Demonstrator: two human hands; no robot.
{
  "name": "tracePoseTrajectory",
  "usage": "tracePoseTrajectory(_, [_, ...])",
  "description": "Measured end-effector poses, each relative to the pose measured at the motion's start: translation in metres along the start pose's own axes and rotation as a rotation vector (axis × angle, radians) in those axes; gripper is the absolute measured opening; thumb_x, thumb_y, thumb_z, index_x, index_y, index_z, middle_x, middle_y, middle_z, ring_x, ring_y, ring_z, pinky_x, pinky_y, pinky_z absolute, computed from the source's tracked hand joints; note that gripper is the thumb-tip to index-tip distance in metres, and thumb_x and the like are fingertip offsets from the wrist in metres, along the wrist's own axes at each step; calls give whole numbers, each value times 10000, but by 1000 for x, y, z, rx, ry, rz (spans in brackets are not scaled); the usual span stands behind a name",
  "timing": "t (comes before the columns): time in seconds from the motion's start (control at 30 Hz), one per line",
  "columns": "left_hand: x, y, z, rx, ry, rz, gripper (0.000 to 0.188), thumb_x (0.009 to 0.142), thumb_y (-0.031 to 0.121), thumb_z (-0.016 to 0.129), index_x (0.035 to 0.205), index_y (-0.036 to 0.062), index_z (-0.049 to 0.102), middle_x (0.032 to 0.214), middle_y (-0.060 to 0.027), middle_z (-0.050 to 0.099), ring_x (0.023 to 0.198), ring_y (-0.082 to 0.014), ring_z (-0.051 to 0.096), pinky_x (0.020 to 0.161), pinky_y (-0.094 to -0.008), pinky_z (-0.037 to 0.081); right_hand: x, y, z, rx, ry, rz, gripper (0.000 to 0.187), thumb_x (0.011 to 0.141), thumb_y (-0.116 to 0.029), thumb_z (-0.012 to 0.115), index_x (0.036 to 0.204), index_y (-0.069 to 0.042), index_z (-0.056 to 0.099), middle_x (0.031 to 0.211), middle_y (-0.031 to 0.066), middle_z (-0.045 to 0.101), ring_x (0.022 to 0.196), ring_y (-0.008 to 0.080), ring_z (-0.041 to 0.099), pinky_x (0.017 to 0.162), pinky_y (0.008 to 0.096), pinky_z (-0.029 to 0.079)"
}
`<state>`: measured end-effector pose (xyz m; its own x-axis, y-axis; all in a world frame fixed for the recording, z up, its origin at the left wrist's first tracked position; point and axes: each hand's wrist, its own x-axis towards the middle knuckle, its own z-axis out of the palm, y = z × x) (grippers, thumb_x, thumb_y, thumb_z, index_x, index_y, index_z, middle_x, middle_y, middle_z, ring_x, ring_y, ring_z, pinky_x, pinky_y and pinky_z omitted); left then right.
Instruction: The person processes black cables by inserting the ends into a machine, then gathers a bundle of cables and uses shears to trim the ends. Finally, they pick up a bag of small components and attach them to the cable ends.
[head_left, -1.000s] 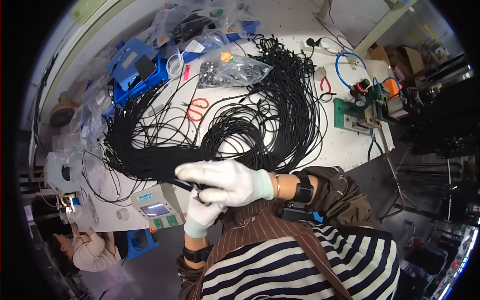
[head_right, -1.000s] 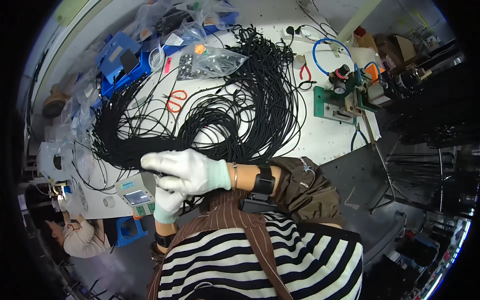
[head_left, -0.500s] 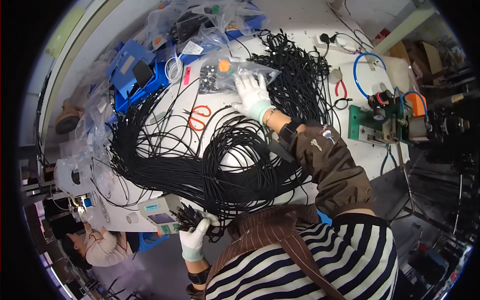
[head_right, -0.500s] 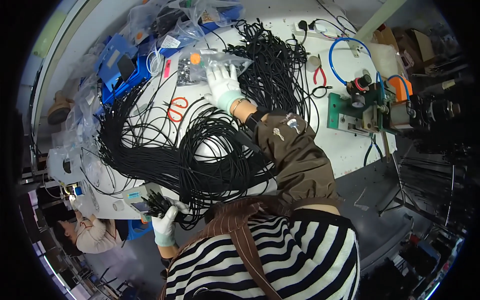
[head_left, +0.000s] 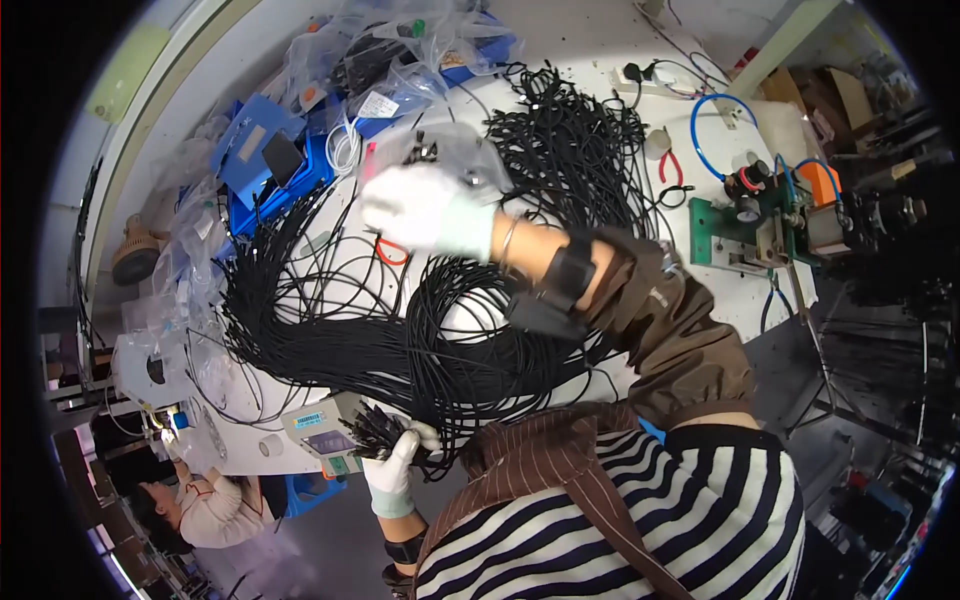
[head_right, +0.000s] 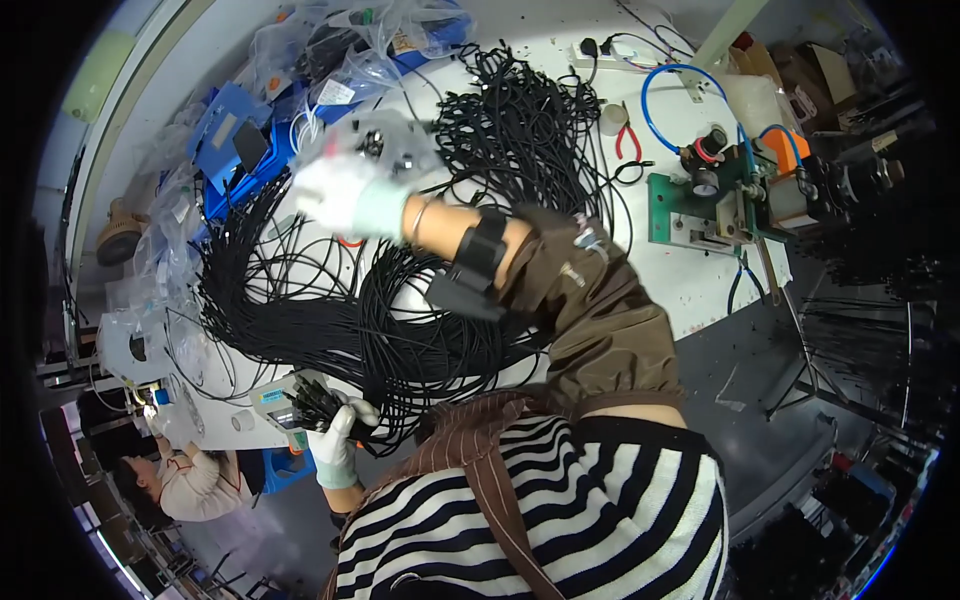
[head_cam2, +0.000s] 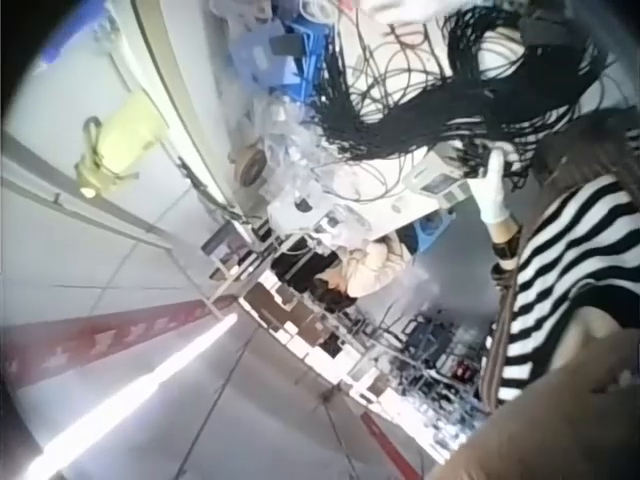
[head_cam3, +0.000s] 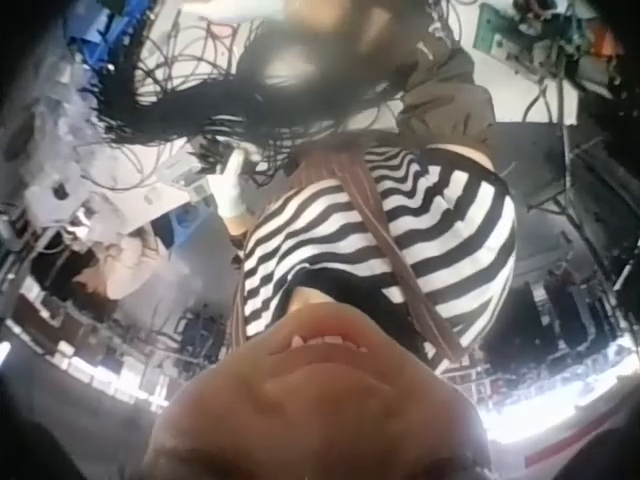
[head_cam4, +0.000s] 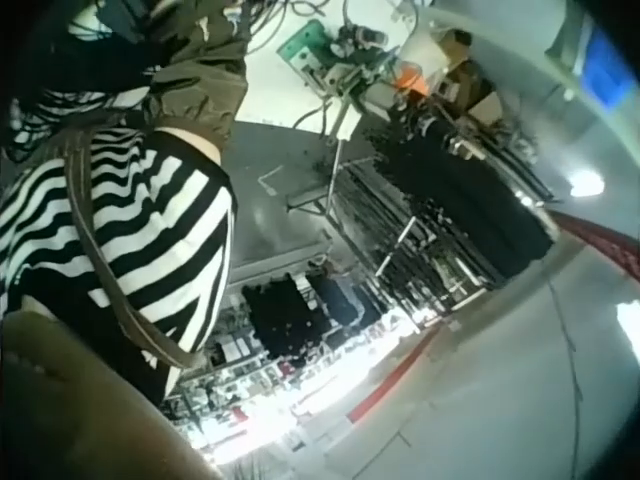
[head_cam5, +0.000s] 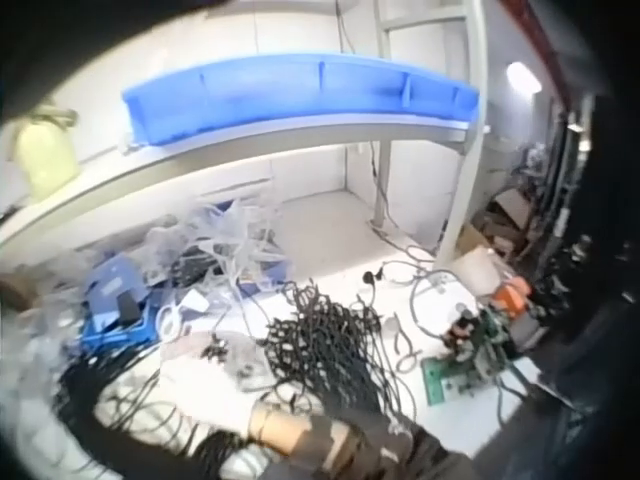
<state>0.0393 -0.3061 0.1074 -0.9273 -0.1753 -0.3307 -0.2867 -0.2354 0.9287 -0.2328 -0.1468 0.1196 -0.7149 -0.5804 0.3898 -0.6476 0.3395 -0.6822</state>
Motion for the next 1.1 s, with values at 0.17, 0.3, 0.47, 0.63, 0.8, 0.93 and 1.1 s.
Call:
tracePoseTrajectory(0.17, [10,0,7,-10,-66,-30,190,793,-1,588,953,-45,495,669,-143,577,517,-206,551,546,-331,493,-32,-43,62,-158,-319,-107,303,852,-313,464,978,-72,599,930,135,589,829,302,607,728,411,501])
tracePoseTrajectory(0.3, [15,-1,14,153,-88,-82,188,819,93,606,926,-19,499,584,-119,550,468,-192,518,544,-327,484,-68,-43,83,-113,-310,-41,406,857,-335,473,1155,-65,533,1173,179,511,897,348,600,775,414,506])
tracePoseTrajectory(0.47, [5,-11,5,265,-142,-63,169,840,78,586,943,-24,499,591,-107,543,477,-191,522,526,-320,480,-115,-52,52,171,-255,157,495,872,-323,494,1298,-78,428,1367,192,361,990,394,571,856,406,484])
tracePoseTrajectory(0.63, [9,-20,19,147,-86,30,229,823,73,605,984,-36,483,620,-103,552,486,-183,529,494,-290,458,-157,-40,-16,545,-262,22,387,874,-259,532,1217,-80,523,1173,139,577,977,294,605,837,361,492])
tracePoseTrajectory(0.8, [6,-18,16,11,-12,4,269,824,96,604,1010,-38,463,580,-84,523,476,-172,513,493,-278,445,-220,17,-51,276,269,568,220,842,-224,580,972,-55,633,890,126,650,795,247,631,730,314,493])
tracePoseTrajectory(0.93, [2,-15,12,97,-28,-7,207,831,78,580,967,-38,476,534,-59,472,457,-162,484,481,-283,439,-327,75,-70,-223,579,961,248,848,-179,583,1029,-10,598,964,131,629,890,249,601,805,317,473])
tracePoseTrajectory(1.1, [-4,-15,5,6,19,-89,107,825,45,550,865,-45,507,546,-75,501,469,-175,510,480,-288,445,-450,106,-153,-678,788,1341,466,667,-402,732,895,-8,632,908,161,626,825,288,603,781,371,481])
